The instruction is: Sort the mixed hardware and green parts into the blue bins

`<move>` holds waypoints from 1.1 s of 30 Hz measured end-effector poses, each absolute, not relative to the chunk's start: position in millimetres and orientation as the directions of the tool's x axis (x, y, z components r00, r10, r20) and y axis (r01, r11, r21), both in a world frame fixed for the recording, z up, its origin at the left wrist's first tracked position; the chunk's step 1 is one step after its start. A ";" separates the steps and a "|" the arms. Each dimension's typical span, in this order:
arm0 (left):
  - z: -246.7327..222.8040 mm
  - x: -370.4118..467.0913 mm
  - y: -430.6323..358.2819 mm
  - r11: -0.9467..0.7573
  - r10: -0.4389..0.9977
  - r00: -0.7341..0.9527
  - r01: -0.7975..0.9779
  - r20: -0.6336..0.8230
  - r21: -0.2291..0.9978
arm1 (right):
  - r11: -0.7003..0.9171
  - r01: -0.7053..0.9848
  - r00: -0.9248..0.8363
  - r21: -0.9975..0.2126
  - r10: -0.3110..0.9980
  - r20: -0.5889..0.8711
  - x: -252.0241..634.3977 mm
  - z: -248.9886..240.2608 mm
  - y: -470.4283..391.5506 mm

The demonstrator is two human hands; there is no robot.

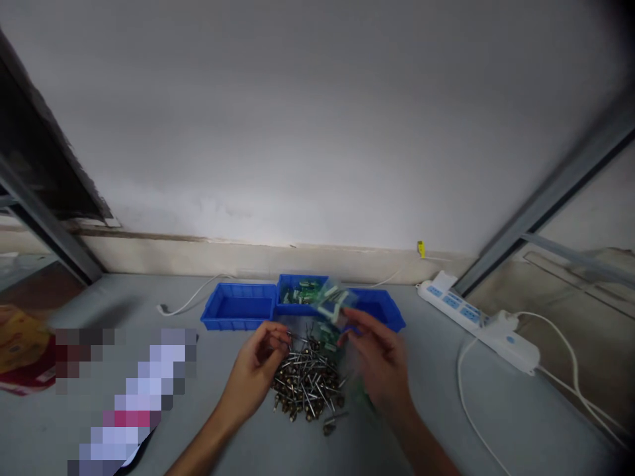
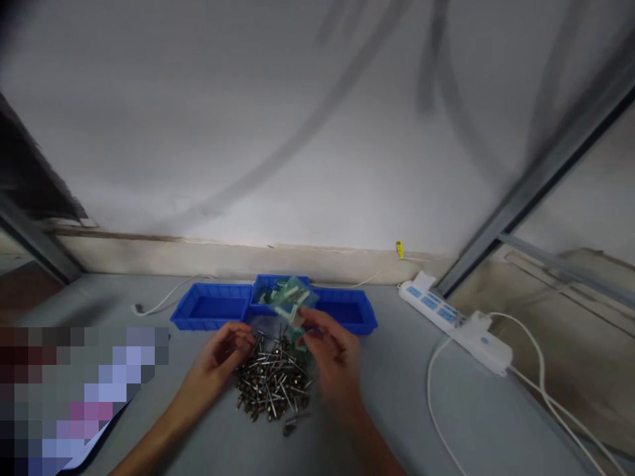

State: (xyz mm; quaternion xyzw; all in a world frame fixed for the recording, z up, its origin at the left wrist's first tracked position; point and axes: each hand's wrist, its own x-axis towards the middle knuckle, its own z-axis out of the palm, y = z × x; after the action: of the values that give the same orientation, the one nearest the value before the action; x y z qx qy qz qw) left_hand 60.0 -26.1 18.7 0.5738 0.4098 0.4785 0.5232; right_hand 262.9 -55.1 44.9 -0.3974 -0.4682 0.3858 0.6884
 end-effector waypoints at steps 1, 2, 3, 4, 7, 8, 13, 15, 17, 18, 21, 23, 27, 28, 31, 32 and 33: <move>17.6 60.2 -26.7 -0.131 0.967 0.220 -0.003 0.129 0.991 | 0.443 -0.144 0.320 -0.885 0.867 0.382 263.4 51.1 -53.9; 16.3 60.5 -27.3 -0.148 0.962 0.236 0.022 0.138 0.989 | 0.490 -0.125 0.368 -0.863 0.830 0.418 263.2 57.5 -52.1; 15.1 60.7 -27.9 -0.164 0.957 0.250 0.045 0.147 0.986 | 0.521 -0.103 0.400 -0.847 0.802 0.444 262.3 63.4 -49.3; 13.9 60.9 -28.5 -0.179 0.952 0.263 0.068 0.155 0.982 | 0.540 -0.083 0.419 -0.837 0.782 0.463 260.7 68.6 -45.4; 11.9 61.2 -29.0 -0.222 0.942 0.285 0.136 0.176 0.965 | 0.493 -0.045 0.360 -0.869 0.819 0.447 254.2 75.7 -29.2; 11.7 61.2 -28.9 -0.239 0.939 0.291 0.155 0.186 0.959 | 0.427 -0.025 0.282 -0.904 0.871 0.403 252.3 74.7 -23.8; 12.1 60.4 -29.2 -0.315 0.918 0.315 0.216 0.240 0.924 | 0.187 0.275 -0.008 -0.943 0.981 0.192 252.8 57.2 -18.2; 11.7 59.9 -30.6 -0.334 0.913 0.319 0.231 0.253 0.914 | 0.195 0.422 -0.011 -0.886 0.978 0.210 259.0 51.1 -26.1; 11.6 59.7 -32.4 -0.356 0.904 0.337 0.245 0.265 0.902 | 0.187 0.568 -0.038 -0.801 0.979 0.201 268.8 46.7 -36.4; 11.8 59.7 -33.4 -0.367 0.898 0.350 0.257 0.268 0.894 | 0.174 0.636 -0.051 -0.752 0.982 0.184 274.8 44.9 -42.0; 13.4 60.5 -35.5 -0.406 0.878 0.390 0.297 0.278 0.864 | 0.105 0.781 -0.067 -0.615 0.994 0.084 296.8 39.5 -61.0; 14.7 61.3 -36.3 -0.438 0.862 0.413 0.311 0.295 0.843 | 0.027 0.838 -0.037 -0.545 0.999 -0.007 312.8 35.8 -75.6; 16.4 63.4 -38.3 -0.464 0.842 0.451 0.325 0.296 0.824 | -0.087 0.871 0.025 -0.484 0.991 -0.132 336.1 28.0 -100.8; 16.8 64.1 -39.1 -0.467 0.838 0.462 0.333 0.290 0.819 | -0.097 0.867 0.029 -0.488 0.989 -0.146 338.6 25.9 -104.5; 18.3 66.0 -40.9 -0.489 0.821 0.496 0.353 0.283 0.798 | -0.108 0.846 0.031 -0.522 0.988 -0.154 339.3 20.0 -107.7; 18.7 66.5 -41.1 -0.492 0.818 0.504 0.360 0.278 0.792 | -0.110 0.836 0.036 -0.537 0.989 -0.147 338.1 18.7 -106.8; 18.7 66.9 -41.2 -0.493 0.816 0.509 0.366 0.274 0.789 | -0.114 0.824 0.048 -0.555 0.990 -0.134 336.5 17.9 -105.3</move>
State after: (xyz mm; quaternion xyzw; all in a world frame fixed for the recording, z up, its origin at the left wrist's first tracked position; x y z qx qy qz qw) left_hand 66.9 -41.2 18.7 0.7988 0.3701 0.3295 0.3412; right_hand 336.5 -105.3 17.9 -0.7041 -0.6440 0.2479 0.1673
